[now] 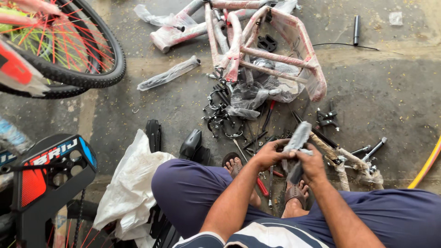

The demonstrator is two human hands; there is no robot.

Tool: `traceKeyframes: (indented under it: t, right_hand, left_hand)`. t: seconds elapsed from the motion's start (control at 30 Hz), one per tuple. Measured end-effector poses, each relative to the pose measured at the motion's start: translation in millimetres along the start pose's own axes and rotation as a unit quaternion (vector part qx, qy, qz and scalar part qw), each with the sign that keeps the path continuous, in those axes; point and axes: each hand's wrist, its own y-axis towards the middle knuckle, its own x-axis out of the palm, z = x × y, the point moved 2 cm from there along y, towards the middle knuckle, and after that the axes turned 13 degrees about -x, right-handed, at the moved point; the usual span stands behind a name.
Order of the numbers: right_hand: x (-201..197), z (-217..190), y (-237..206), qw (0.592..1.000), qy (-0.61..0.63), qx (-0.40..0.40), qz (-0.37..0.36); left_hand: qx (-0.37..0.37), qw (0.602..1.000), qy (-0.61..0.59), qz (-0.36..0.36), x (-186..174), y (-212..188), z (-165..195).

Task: The person sits on the floor of a bicycle workshop assembling a new bicycle. They unwrap protective packaging from the handlebar and frame, tighten the handlebar stem with a wrench, peel plastic wrap off the frame, and use pliers and a screwdriver to fit and adjust components such as the saddle and grips.

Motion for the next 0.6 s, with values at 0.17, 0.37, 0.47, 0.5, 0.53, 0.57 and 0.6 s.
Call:
traceKeyframes:
  t: [0.17,0.37,0.47,0.5,0.53,0.57,0.6]
  right_hand:
    - [3.6,-15.4,-7.0,0.993,0.108,0.048,0.027]
    - [-14.6,4.5,5.9,0.997,0.076,0.001,-0.022]
    - [-27.6,18.0,12.7,0.991,0.127,0.029,-0.009]
    - [-30.6,20.7,11.4,0.993,0.105,0.046,-0.043]
    - [-32.5,23.7,11.3,0.991,0.084,0.06,-0.081]
    - [-35.8,27.4,9.1,0.989,0.046,0.101,-0.1]
    - [-37.0,29.4,6.7,0.982,0.01,0.142,-0.121]
  left_hand:
    - [0.011,0.979,0.148,0.141,3.6,-12.9,6.4]
    - [-0.152,0.976,-0.004,0.154,9.5,-5.9,-7.0]
    - [-0.085,0.985,-0.033,0.148,7.2,12.8,-22.5]
    - [-0.008,0.982,0.0,0.188,5.0,18.0,-25.8]
    - [0.074,0.971,0.033,0.227,1.5,23.3,-27.3]
    - [0.074,0.958,0.008,0.277,-4.4,29.6,-30.2]
    - [0.074,0.941,-0.016,0.329,-10.3,33.8,-33.1]
